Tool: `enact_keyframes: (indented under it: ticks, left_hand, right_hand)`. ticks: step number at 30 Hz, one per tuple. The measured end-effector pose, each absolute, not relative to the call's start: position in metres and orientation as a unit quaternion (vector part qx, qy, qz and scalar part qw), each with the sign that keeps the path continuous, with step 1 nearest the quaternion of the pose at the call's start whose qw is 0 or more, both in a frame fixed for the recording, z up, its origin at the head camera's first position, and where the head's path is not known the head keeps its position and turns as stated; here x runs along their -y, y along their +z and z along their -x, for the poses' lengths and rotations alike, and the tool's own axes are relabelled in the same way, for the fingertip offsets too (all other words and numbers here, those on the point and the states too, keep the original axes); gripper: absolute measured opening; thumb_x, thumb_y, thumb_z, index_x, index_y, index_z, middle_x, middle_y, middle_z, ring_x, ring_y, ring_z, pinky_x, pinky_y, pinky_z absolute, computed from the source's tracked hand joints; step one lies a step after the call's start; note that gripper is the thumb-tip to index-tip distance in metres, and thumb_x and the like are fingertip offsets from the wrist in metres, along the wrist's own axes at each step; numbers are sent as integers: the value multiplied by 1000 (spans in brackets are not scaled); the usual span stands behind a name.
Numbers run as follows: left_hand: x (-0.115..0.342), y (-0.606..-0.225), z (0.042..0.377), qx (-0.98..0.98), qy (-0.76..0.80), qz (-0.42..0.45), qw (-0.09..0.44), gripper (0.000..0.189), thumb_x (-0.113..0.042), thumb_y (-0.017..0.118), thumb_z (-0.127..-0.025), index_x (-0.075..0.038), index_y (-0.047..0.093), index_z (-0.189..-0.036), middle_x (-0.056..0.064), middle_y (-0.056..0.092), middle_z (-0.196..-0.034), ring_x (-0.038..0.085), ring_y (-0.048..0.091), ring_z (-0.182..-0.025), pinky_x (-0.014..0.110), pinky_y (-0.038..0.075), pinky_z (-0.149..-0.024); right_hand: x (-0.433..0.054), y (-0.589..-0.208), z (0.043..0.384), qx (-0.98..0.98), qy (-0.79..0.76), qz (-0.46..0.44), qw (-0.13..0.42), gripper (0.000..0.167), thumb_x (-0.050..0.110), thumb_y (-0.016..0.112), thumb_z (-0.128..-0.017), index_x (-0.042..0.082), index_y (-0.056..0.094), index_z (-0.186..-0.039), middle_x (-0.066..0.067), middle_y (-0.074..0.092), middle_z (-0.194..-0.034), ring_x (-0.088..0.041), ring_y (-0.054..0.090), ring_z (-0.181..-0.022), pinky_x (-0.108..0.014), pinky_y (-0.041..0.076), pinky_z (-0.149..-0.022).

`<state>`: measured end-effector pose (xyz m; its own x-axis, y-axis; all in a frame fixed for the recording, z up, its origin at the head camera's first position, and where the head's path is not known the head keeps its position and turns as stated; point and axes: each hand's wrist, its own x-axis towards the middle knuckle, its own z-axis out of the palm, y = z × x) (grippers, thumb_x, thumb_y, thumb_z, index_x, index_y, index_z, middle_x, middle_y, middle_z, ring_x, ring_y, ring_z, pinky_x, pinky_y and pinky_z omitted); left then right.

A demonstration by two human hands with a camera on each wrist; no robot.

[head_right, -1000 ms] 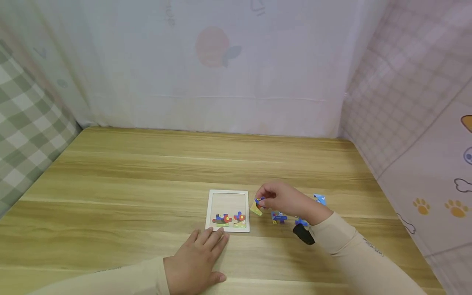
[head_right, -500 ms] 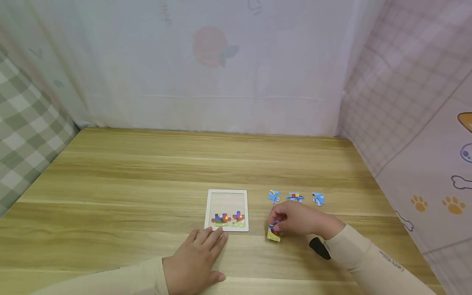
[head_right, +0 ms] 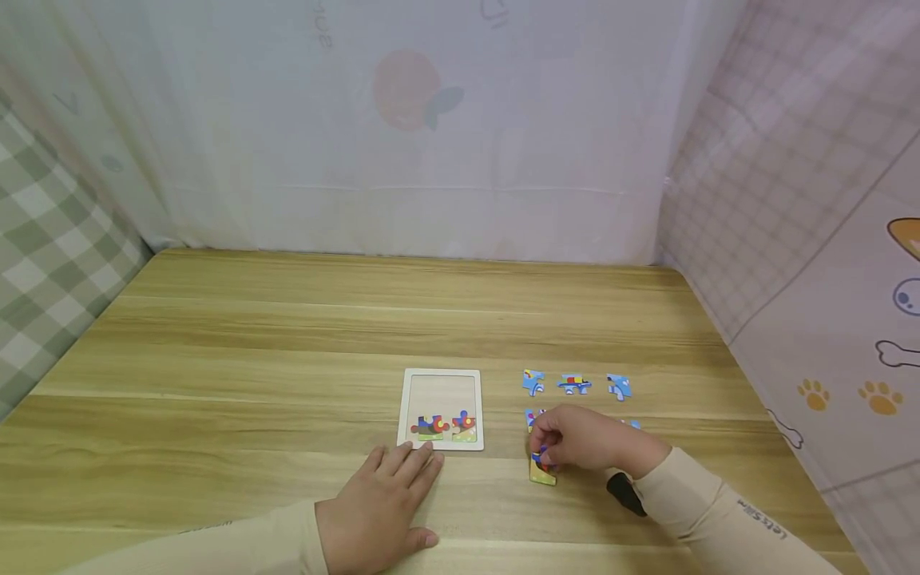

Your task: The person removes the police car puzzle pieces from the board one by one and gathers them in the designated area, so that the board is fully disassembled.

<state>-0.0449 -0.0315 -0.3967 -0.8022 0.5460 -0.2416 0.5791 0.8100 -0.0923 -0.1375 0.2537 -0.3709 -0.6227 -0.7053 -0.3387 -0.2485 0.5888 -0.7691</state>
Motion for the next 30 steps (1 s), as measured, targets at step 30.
enact_keyframes:
  ticks: [30]
  left_hand:
    - [32, -395, 46, -944, -78, -303, 105, 80, -71, 42, -88, -20, 37, -150, -3, 34, -153, 20, 34, -137, 47, 35, -107]
  right_hand:
    - [-176, -356, 138, -907, -246, 311, 142, 24, 8, 75, -79, 7, 67, -102, 3, 60, -94, -14, 55, -86, -30, 49, -76]
